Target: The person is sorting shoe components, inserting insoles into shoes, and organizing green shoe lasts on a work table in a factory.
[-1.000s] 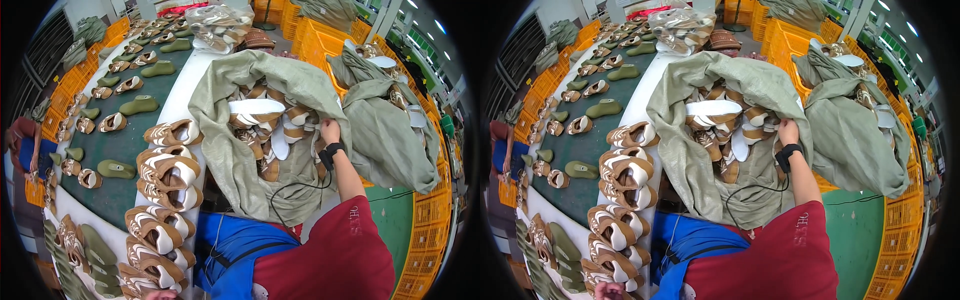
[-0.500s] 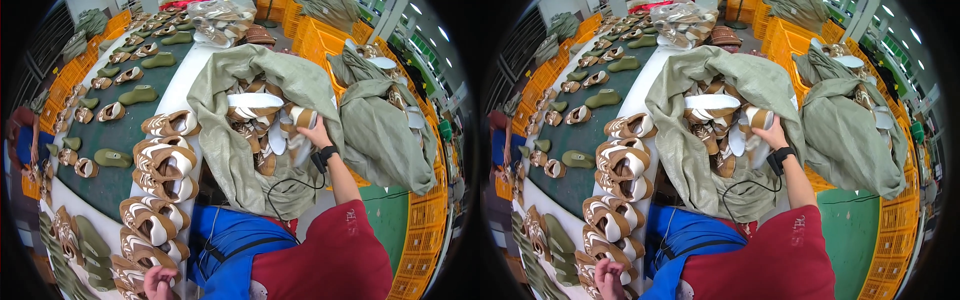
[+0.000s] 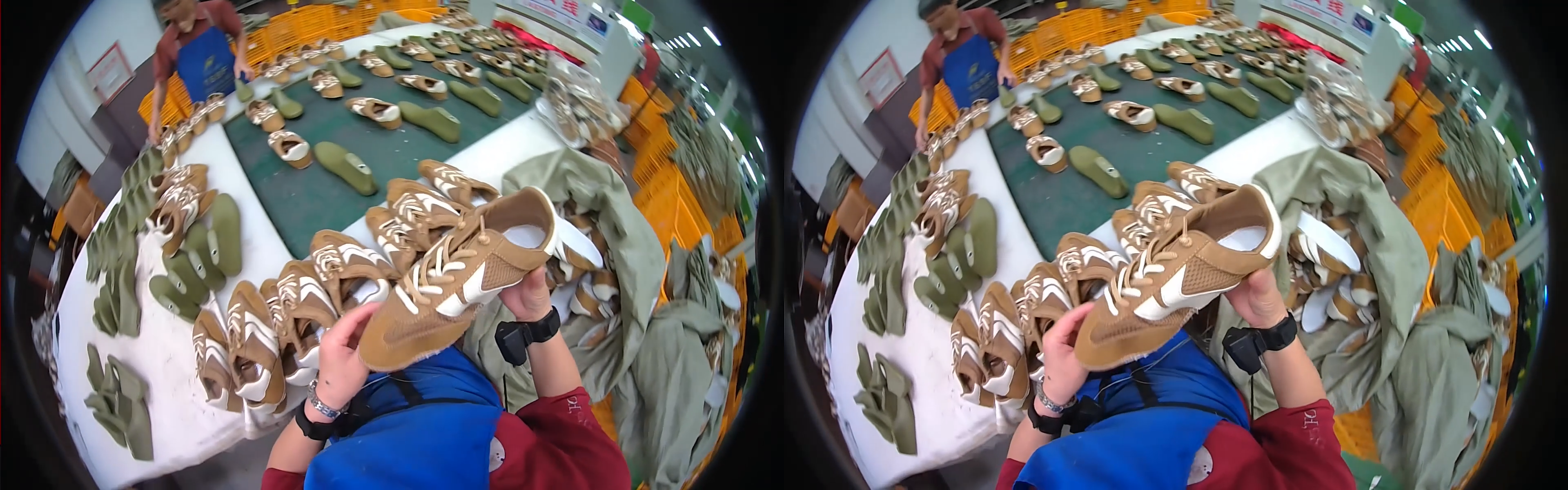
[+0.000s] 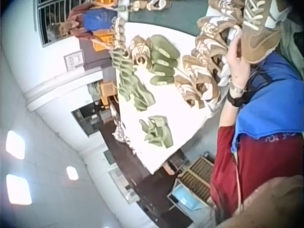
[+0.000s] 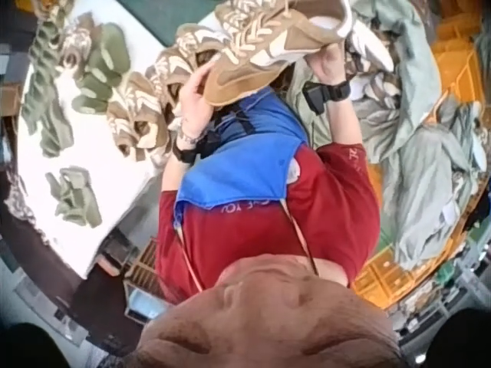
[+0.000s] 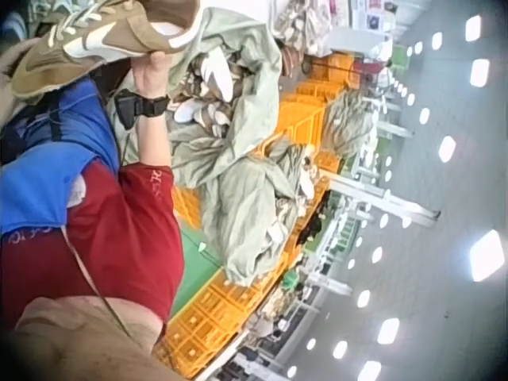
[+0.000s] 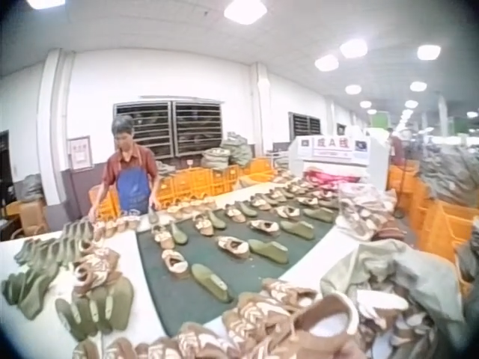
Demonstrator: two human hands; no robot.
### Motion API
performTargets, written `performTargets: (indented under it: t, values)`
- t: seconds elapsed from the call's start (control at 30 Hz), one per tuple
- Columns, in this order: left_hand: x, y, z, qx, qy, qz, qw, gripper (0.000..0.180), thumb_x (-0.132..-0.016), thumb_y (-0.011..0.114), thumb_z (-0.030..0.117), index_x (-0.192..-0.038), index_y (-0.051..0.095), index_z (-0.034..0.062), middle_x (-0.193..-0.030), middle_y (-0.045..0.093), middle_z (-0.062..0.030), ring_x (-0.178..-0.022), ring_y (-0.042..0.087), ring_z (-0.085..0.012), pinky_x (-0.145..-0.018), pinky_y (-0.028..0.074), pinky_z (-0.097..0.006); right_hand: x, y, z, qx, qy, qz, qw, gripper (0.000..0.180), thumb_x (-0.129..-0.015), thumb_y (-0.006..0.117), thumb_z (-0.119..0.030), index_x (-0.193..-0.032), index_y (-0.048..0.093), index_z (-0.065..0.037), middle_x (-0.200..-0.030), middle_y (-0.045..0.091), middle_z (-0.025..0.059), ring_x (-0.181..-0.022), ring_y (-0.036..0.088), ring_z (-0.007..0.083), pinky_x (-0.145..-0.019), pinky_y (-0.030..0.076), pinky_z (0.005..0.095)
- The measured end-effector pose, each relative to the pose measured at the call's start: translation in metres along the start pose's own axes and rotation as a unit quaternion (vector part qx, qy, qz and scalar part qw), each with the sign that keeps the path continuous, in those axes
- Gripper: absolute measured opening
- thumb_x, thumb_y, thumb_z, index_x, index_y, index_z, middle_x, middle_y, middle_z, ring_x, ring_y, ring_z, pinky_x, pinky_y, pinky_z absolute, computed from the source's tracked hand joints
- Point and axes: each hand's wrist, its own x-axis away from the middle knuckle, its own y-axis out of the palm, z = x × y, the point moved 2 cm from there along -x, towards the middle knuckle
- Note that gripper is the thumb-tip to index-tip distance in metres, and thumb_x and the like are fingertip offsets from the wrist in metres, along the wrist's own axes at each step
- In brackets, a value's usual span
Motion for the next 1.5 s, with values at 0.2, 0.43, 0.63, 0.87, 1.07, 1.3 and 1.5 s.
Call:
performTargets:
  t: [0.2,0.43,0.63,0.87,1.07,1.3,1.5]
  values:
    - [0.014,-0.034,0.007,0.004,0.006,0.093,0.996,0.034,-0.082,0.055,-0.001,-0.115,0.05,-0.0002,-0.101,0.059,-0.0081,-0.094,0.056,-0.013,-0.085,0.044,-0.026,-0.068,-0.002,-0.007,0.003,-0.086,0.034,0.996,0.064,-0.075,0.069,-0.029,-0.126,0.036,-0.008,-0.122,0.048,0.0047,-0.112,0.047,0.0213,-0.096,0.037,0.0373]
    - [0.042,-0.064,-0.006,-0.042,0.001,0.18,0.983,0.026,-0.083,0.055,0.001,-0.109,0.053,-0.0016,-0.096,0.061,-0.0076,-0.09,0.058,-0.0121,-0.081,0.045,-0.024,-0.046,0.02,0.061,0.338,-0.197,0.169,0.905,0.079,-0.061,0.072,0.003,-0.124,0.025,-0.007,-0.118,0.04,0.0098,-0.108,0.044,0.021,-0.094,0.036,0.0327]
    - [0.053,-0.068,-0.006,-0.146,-0.002,0.209,0.967,0.023,-0.081,0.056,0.003,-0.104,0.056,-0.0021,-0.091,0.063,-0.0084,-0.084,0.058,-0.0138,-0.077,0.045,-0.026,-0.004,0.019,0.074,0.565,-0.247,0.032,0.786,0.071,-0.059,0.074,-0.005,-0.119,0.036,-0.004,-0.117,0.045,0.0129,-0.11,0.045,0.0245,-0.096,0.034,0.0346]
    - [0.036,-0.048,-0.003,-0.139,-0.01,0.183,0.973,0.025,-0.083,0.051,0.001,-0.107,0.053,-0.0034,-0.093,0.06,-0.0083,-0.086,0.055,-0.0133,-0.077,0.043,-0.024,-0.054,0.059,0.049,0.671,-0.277,-0.119,0.677,0.061,-0.066,0.071,-0.027,-0.118,0.048,-0.008,-0.116,0.048,0.0157,-0.109,0.043,0.0339,-0.095,0.033,0.0426]
    - [0.032,-0.037,-0.012,-0.193,0.048,0.132,0.971,0.021,-0.086,0.048,0.001,-0.106,0.052,-0.0045,-0.091,0.059,-0.0097,-0.086,0.055,-0.0153,-0.081,0.043,-0.027,-0.042,0.03,0.089,0.576,-0.115,-0.101,0.803,0.031,-0.073,0.065,-0.03,-0.096,0.054,-0.011,-0.075,0.057,0.0101,-0.074,0.057,0.0294,-0.065,0.045,0.0389]
    - [0.02,-0.028,-0.01,-0.232,0.037,0.111,0.966,0.021,-0.087,0.048,0.001,-0.106,0.051,-0.0052,-0.092,0.058,-0.0097,-0.084,0.054,-0.013,-0.079,0.042,-0.024,0.002,0.008,0.05,0.555,-0.25,-0.024,0.793,0.03,-0.074,0.065,-0.019,-0.1,0.057,-0.006,-0.089,0.058,0.0096,-0.09,0.054,0.028,-0.08,0.044,0.0356]
    - [0.024,-0.002,0.008,-0.238,-0.044,0.12,0.963,0.021,-0.086,0.052,0.0,-0.106,0.054,-0.0058,-0.1,0.059,-0.0132,-0.09,0.055,-0.0188,-0.081,0.044,-0.027,0.105,-0.173,0.037,0.424,-0.036,0.417,0.803,0.014,-0.082,0.057,-0.011,-0.091,0.06,-0.001,-0.076,0.062,0.0047,-0.067,0.056,0.0113,-0.062,0.045,0.0239]
